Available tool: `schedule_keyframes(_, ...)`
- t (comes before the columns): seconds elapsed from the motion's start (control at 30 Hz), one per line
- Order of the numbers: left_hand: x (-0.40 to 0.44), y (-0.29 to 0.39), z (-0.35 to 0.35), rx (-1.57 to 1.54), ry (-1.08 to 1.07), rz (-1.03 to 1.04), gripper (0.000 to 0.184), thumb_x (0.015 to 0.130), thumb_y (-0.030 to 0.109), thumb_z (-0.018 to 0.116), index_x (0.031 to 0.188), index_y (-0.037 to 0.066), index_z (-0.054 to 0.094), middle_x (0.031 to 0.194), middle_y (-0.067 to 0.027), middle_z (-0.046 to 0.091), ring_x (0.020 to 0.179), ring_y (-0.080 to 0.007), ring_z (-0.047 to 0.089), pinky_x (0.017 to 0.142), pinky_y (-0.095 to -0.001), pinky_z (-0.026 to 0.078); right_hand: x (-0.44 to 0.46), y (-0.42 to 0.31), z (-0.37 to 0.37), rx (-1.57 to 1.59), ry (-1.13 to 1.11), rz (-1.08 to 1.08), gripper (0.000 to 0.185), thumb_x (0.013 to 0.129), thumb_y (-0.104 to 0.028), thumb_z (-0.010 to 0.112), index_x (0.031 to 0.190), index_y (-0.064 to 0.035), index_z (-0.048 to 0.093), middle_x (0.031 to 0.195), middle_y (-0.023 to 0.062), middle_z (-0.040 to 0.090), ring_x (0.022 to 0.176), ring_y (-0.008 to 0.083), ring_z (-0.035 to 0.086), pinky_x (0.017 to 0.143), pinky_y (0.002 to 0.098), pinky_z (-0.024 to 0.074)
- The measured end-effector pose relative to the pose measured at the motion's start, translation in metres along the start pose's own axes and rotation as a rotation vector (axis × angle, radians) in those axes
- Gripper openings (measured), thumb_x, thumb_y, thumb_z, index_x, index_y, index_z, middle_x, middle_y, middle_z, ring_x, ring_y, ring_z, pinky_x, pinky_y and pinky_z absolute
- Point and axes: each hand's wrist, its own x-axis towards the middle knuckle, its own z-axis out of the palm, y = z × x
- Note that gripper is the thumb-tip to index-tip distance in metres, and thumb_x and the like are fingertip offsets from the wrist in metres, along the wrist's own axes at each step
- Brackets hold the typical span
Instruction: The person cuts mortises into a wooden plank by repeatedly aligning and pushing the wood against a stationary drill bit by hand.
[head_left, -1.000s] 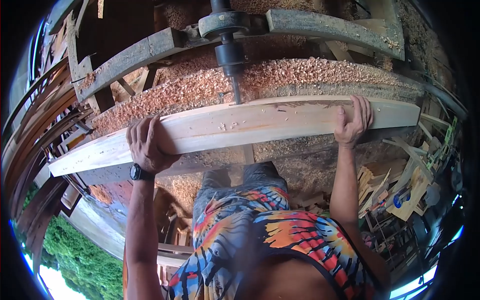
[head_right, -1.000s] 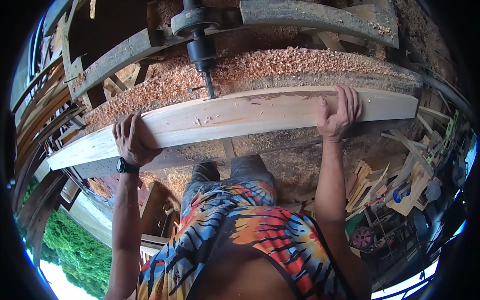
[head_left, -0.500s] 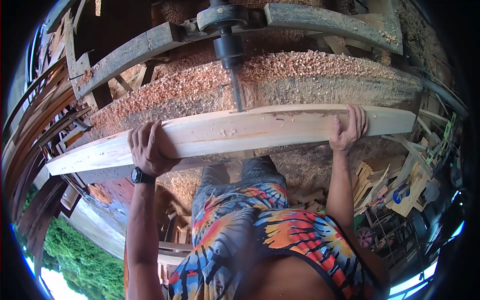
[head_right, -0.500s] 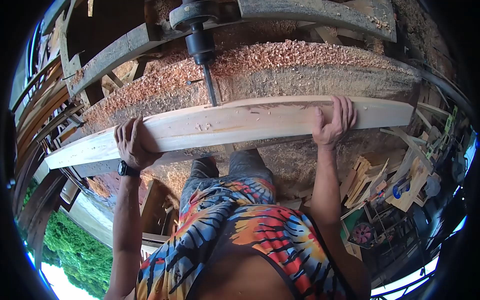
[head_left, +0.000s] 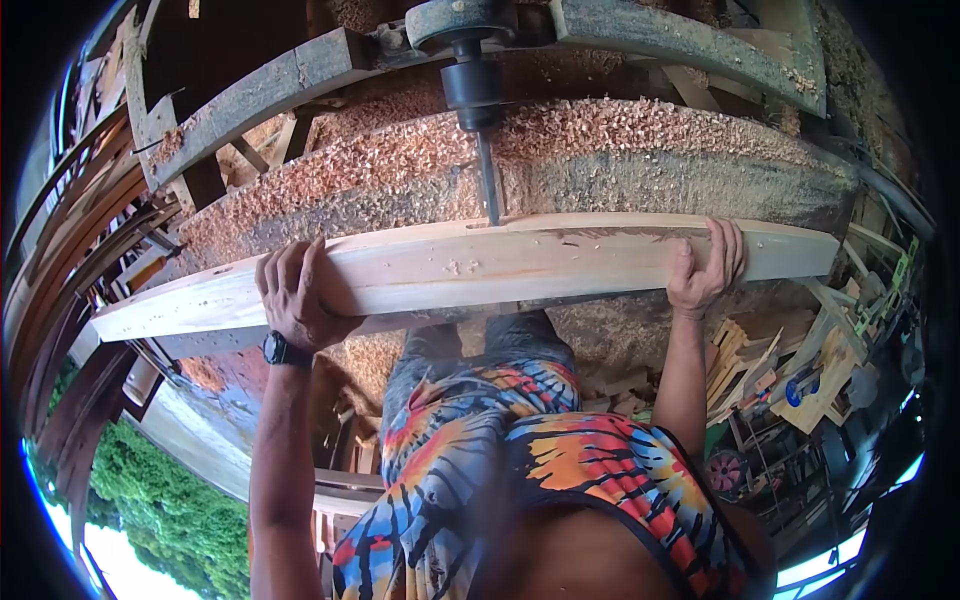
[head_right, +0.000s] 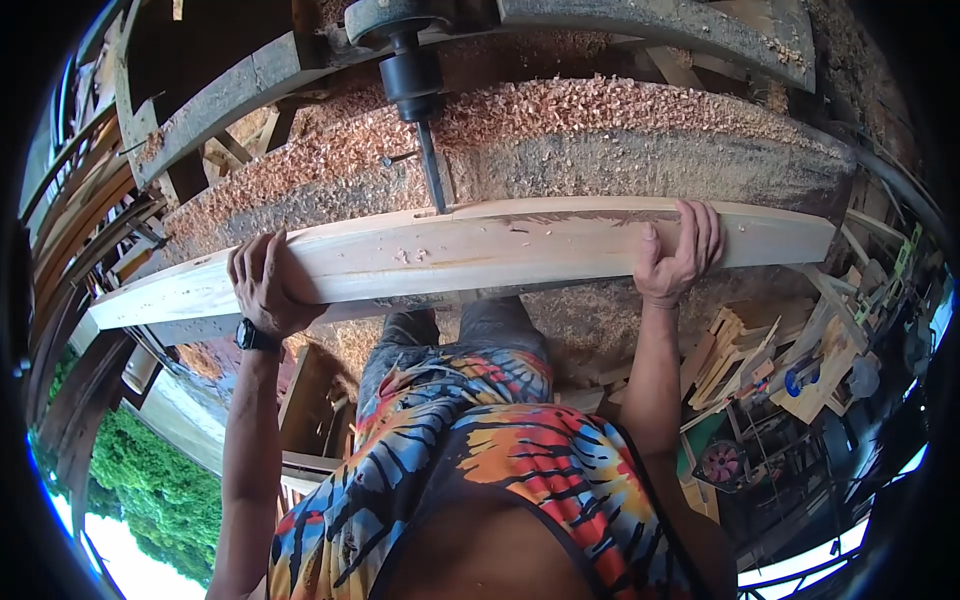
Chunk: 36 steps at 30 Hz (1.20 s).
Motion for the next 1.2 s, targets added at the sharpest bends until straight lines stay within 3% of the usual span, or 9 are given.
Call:
schedule_keyframes(0.13,0.007,-0.008,0.000,-0.011,-0.023,-0.030,0.120,0.046,0.035,0.101,0.155,0.011,0.057,0.143,-0.0183,0.062,0.131,-0.0420,0.058,0.116,-0.0608,0.041,0.024,-0.001,0.006,0.008,0.010,-0.026,0.061,0.099,-0.053,0.065,0.130,-0.0009,0.073,0.136,0.0177,0.070,0.137,0.0414,0.060,0.121,0.0574,0.0361)
schedule_keyframes(0.37,0.037,-0.018,-0.003,0.029,0.045,-0.029,0.118,0.048,0.035,0.101,0.154,0.010,0.057,0.139,-0.0182,0.063,0.127,-0.0424,0.060,0.111,-0.0592,0.044,0.087,-0.003,0.025,0.008,0.034,-0.078,0.054,0.098,-0.049,0.070,0.128,-0.0047,0.074,0.133,0.0150,0.072,0.134,0.0375,0.062,0.120,0.0545,0.0368)
schedule_keyframes(0.5,0.033,-0.017,0.001,0.049,0.007,-0.081,0.124,0.046,0.043,0.103,0.156,0.010,0.057,0.142,-0.0181,0.064,0.131,-0.0414,0.059,0.116,-0.0593,0.041,0.088,0.002,0.028,0.027,0.051,-0.107,0.054,0.099,-0.051,0.070,0.128,-0.0061,0.074,0.133,0.0136,0.072,0.134,0.0365,0.063,0.121,0.0534,0.0361)
schedule_keyframes(0.77,0.010,-0.003,0.000,0.007,0.017,0.001,0.121,0.045,0.039,0.102,0.154,0.011,0.057,0.139,-0.0171,0.065,0.128,-0.0399,0.062,0.112,-0.0611,0.042,0.023,0.002,0.007,0.026,0.021,-0.039,0.063,0.102,-0.057,0.065,0.130,-0.0007,0.073,0.133,0.0180,0.072,0.135,0.0420,0.061,0.121,0.0569,0.0366)
schedule_keyframes(1.03,0.041,0.006,0.003,0.000,0.049,-0.036,0.117,0.048,0.035,0.101,0.154,0.010,0.058,0.142,-0.0185,0.063,0.128,-0.0430,0.059,0.114,-0.0603,0.042,0.076,0.019,0.019,-0.013,0.050,-0.083,0.050,0.100,-0.047,0.070,0.128,-0.0053,0.075,0.132,0.0158,0.073,0.135,0.0384,0.062,0.121,0.0544,0.0374)
schedule_keyframes(1.2,0.048,0.008,0.006,0.015,0.062,-0.038,0.117,0.048,0.037,0.102,0.153,0.009,0.059,0.140,-0.0185,0.065,0.126,-0.0426,0.060,0.113,-0.0597,0.044,0.094,0.035,0.025,0.035,0.045,-0.149,0.051,0.102,-0.049,0.068,0.128,-0.0052,0.074,0.132,0.0159,0.073,0.134,0.0385,0.062,0.120,0.0534,0.0379)
